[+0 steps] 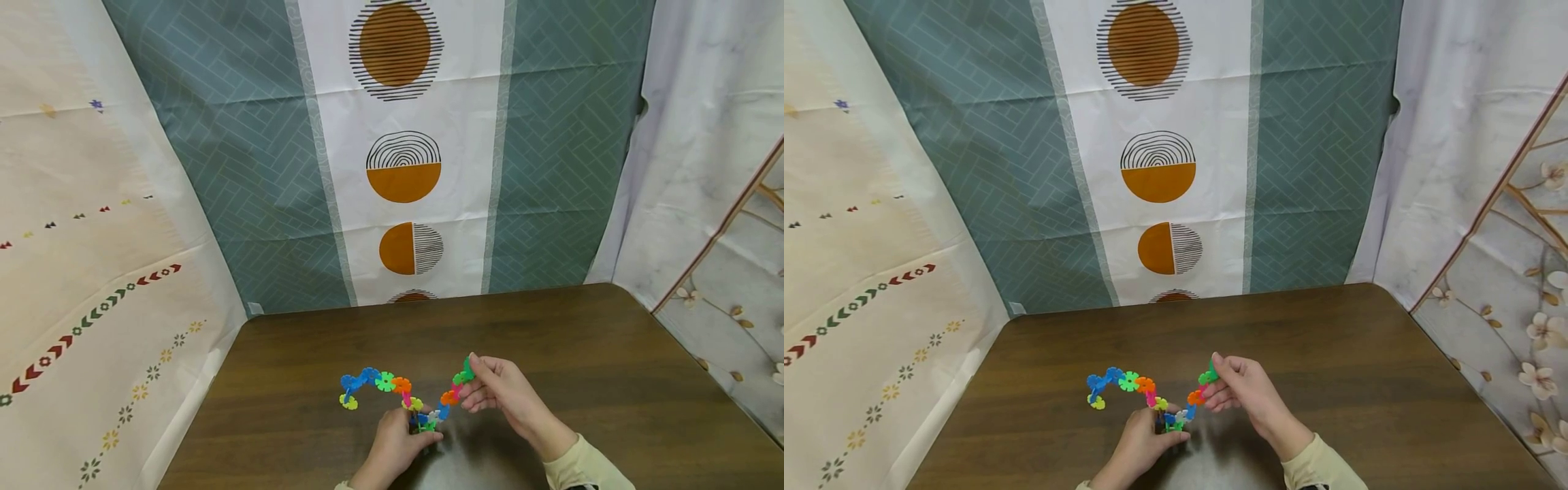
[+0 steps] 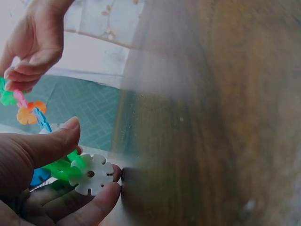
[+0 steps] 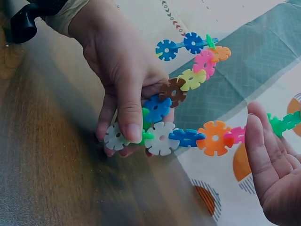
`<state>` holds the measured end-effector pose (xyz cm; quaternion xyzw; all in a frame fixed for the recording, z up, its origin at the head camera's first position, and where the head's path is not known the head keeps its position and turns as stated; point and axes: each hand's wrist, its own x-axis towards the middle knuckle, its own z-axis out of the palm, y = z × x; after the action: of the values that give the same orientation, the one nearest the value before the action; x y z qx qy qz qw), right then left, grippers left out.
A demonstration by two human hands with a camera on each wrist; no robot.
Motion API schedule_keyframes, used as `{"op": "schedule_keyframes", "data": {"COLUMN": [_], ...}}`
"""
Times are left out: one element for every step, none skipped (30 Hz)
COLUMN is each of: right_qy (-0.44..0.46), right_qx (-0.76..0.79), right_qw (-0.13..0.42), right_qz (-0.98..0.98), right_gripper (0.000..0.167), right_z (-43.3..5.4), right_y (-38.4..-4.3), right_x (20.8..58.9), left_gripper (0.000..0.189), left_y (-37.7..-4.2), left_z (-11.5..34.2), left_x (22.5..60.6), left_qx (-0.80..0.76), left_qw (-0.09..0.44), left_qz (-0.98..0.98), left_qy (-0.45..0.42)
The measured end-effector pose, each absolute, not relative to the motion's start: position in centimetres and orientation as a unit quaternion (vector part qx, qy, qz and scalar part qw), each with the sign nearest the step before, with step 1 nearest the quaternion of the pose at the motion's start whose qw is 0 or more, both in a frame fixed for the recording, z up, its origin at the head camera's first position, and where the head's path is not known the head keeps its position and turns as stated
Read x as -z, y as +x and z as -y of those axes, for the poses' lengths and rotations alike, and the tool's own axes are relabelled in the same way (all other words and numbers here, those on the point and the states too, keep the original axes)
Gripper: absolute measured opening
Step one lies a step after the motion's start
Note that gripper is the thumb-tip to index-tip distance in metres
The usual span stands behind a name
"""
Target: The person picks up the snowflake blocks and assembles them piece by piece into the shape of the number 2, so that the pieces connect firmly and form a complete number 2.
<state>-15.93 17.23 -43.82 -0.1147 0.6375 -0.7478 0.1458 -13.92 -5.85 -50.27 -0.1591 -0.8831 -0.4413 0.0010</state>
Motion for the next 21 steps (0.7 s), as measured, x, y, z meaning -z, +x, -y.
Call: {"op": "schedule_keyframes", "data": {"right_qy": [-0.112,-0.109,-0.107,-0.105,-0.104,-0.103,-0.104,-0.104,-0.106,-0.107,-0.107,-0.109,-0.108,-0.106,-0.105,-0.102,-0.099,-0.095,-0.089,-0.083,-0.074], "right_qx": [0.748,0.748,0.748,0.749,0.75,0.751,0.751,0.752,0.752,0.752,0.752,0.751,0.749,0.747,0.745,0.743,0.74,0.737,0.735,0.733,0.733], "right_qw": [0.143,0.141,0.139,0.137,0.135,0.134,0.134,0.134,0.133,0.134,0.134,0.135,0.135,0.135,0.135,0.134,0.132,0.129,0.124,0.118,0.112], "right_qz": [-0.639,-0.64,-0.64,-0.64,-0.64,-0.638,-0.638,-0.637,-0.636,-0.636,-0.636,-0.637,-0.639,-0.642,-0.645,-0.648,-0.652,-0.656,-0.661,-0.664,-0.667], "right_gripper": [0.038,0.037,0.037,0.037,0.037,0.037,0.037,0.037,0.037,0.036,0.036,0.036,0.037,0.038,0.039,0.04,0.041,0.042,0.042,0.042,0.041], "right_z": [-17.21,-17.19,-17.17,-17.16,-17.15,-17.13,-17.12,-17.1,-17.09,-17.09,-17.07,-17.08,-17.1,-17.13,-17.18,-17.25,-17.33,-17.44,-17.53,-17.62,-17.7], "right_y": [-15.9,-15.88,-15.87,-15.86,-15.86,-15.86,-15.86,-15.86,-15.86,-15.87,-15.86,-15.85,-15.84,-15.83,-15.81,-15.8,-15.78,-15.76,-15.74,-15.73,-15.72], "right_x": [43.83,43.85,43.88,43.91,43.95,43.98,44.0,44.03,44.05,44.08,44.09,44.12,44.14,44.17,44.19,44.25,44.3,44.37,44.4,44.47,44.5], "left_gripper": [0.031,0.032,0.032,0.032,0.033,0.033,0.033,0.033,0.033,0.033,0.033,0.033,0.033,0.033,0.033,0.033,0.033,0.033,0.033,0.033,0.034], "left_y": [-13.91,-13.91,-13.91,-13.93,-13.94,-13.95,-13.97,-13.99,-14.0,-14.0,-14.01,-14.01,-14.01,-14.01,-14.01,-14.01,-14.03,-14.03,-14.07,-14.1,-14.14], "left_z": [5.85,5.86,5.88,5.88,5.88,5.88,5.86,5.87,5.86,5.85,5.85,5.86,5.89,5.92,5.94,5.97,5.99,6.02,6.02,6.01,6.0], "left_x": [50.24,50.21,50.17,50.13,50.1,50.08,50.08,50.07,50.08,50.09,50.11,50.13,50.14,50.13,50.11,50.07,50.03,49.99,49.94,49.89,49.83], "left_qx": [0.443,0.444,0.445,0.446,0.446,0.446,0.444,0.443,0.442,0.441,0.44,0.44,0.442,0.446,0.45,0.456,0.463,0.467,0.471,0.473,0.473], "left_qw": [-0.001,-0.002,-0.004,-0.004,-0.005,-0.005,-0.005,-0.005,-0.005,-0.004,-0.004,-0.005,-0.008,-0.013,-0.02,-0.03,-0.039,-0.049,-0.058,-0.064,-0.069], "left_qz": [0.883,0.883,0.882,0.882,0.882,0.883,0.883,0.884,0.884,0.885,0.885,0.885,0.884,0.882,0.879,0.876,0.873,0.87,0.868,0.867,0.866], "left_qy": [-0.157,-0.155,-0.152,-0.151,-0.15,-0.149,-0.149,-0.15,-0.151,-0.152,-0.153,-0.154,-0.154,-0.154,-0.153,-0.152,-0.152,-0.15,-0.148,-0.147,-0.146]}}
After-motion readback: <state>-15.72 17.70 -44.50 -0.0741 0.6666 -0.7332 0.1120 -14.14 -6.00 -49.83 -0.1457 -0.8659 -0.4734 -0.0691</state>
